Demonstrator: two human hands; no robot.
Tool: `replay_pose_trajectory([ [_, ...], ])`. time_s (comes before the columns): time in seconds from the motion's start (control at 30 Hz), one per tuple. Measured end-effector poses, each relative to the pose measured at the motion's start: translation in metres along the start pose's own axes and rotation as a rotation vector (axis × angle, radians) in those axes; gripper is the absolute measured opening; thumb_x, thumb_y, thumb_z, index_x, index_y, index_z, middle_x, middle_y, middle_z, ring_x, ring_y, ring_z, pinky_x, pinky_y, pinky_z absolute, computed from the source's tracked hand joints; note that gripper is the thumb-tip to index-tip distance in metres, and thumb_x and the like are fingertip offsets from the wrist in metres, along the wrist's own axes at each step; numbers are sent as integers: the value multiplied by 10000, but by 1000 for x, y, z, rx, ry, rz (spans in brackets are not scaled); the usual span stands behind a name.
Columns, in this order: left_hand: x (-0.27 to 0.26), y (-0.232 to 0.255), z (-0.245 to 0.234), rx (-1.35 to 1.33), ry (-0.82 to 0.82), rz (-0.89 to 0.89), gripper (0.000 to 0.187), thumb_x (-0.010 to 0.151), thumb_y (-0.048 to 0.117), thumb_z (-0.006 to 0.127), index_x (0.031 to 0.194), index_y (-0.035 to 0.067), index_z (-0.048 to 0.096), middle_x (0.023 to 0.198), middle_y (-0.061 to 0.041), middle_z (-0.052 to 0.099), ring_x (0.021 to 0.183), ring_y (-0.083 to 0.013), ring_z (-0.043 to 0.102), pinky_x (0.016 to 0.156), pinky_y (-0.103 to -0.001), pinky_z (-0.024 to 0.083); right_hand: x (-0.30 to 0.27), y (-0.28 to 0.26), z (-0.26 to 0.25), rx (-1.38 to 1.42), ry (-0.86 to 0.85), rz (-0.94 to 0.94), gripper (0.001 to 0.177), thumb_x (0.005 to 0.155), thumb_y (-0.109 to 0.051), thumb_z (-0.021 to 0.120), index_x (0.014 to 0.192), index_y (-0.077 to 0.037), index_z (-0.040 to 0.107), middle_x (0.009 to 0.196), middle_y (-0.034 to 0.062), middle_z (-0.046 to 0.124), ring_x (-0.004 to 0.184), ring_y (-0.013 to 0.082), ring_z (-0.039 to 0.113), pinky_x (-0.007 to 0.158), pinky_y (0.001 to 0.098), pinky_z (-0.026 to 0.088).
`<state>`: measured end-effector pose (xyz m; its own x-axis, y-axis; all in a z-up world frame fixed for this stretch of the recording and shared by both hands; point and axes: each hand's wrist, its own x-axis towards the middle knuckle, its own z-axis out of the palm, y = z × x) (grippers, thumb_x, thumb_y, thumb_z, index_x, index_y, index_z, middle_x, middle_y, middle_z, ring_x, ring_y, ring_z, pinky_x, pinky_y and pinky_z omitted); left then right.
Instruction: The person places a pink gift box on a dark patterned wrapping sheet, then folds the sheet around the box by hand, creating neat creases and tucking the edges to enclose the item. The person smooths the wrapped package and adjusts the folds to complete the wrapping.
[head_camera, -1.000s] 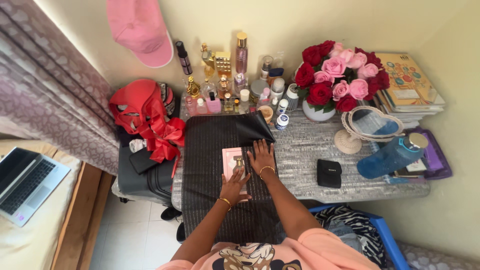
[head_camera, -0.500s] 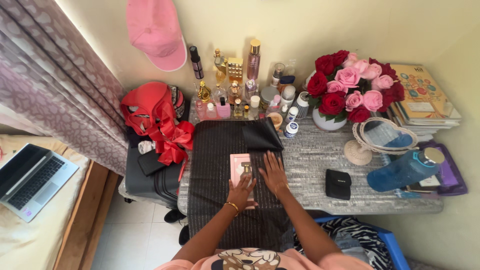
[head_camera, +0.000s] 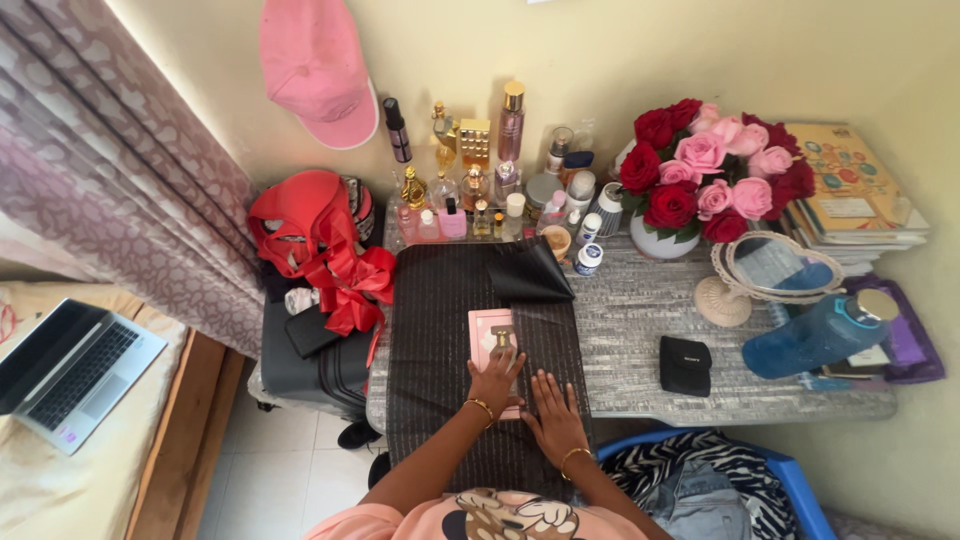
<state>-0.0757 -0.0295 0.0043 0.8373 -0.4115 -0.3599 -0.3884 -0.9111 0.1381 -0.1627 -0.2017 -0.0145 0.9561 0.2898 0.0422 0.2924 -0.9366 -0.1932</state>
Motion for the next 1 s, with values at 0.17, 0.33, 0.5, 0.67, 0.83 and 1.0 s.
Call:
replay_pose_trajectory([
  [0.17, 3, 1, 1, -10, 5, 6, 1003, 843, 619, 715, 1629, 288, 186, 1710, -24, 120, 1551, -263, 171, 1121, -780, 261, 6, 0, 1, 31, 39, 29, 619, 1067, -406, 320, 1592, -85, 259, 1673, 76, 245, 1555, 230, 172, 1243, 500, 87],
  [0.33, 3, 2, -4, -6, -24, 4, 1017, 833, 589, 747, 1633, 273, 204, 1699, -24, 161, 1551, -255, 187, 1115, -790, 273, 33, 11, 6, 14, -5, 37, 599, 1081, -398, 266, 1610, -118, 242, 1688, 54, 212, 1563, 222, 143, 1260, 485, 75],
  [0.5, 0, 3, -9, -8, -25, 7, 1029, 826, 591, 752, 1634, 257, 208, 1689, -28, 184, 1554, -250, 192, 1122, -783, 281, 95, 27, 4, -117, -35, 65, 616, 1080, -439, 210, 1615, -136, 175, 1703, 32, 130, 1564, 230, 87, 1251, 490, 49],
  [0.67, -2, 2, -11, -28, -20, 4, 1045, 818, 600, 749, 1634, 263, 189, 1697, -37, 143, 1553, -268, 166, 1125, -775, 269, 131, 37, -6, -107, 52, 147, 630, 1064, -434, 269, 1625, -160, 192, 1707, 12, 158, 1567, 225, 123, 1258, 511, 78],
  [0.83, -1, 2, -9, -28, -18, 6, 1047, 818, 615, 737, 1632, 260, 181, 1699, -35, 131, 1550, -261, 161, 1123, -771, 272, 149, 43, -13, -36, 108, 201, 627, 1054, -464, 336, 1583, -128, 311, 1646, 57, 305, 1551, 259, 190, 1247, 539, 112],
  [1.0, 0, 2, -8, -37, -3, 5, 1038, 815, 606, 748, 1629, 261, 206, 1680, -21, 177, 1548, -237, 170, 1124, -778, 271, 160, 47, -18, 3, 152, 216, 580, 1044, -473, 386, 1466, -85, 478, 1534, 90, 469, 1507, 278, 304, 1255, 540, 163],
])
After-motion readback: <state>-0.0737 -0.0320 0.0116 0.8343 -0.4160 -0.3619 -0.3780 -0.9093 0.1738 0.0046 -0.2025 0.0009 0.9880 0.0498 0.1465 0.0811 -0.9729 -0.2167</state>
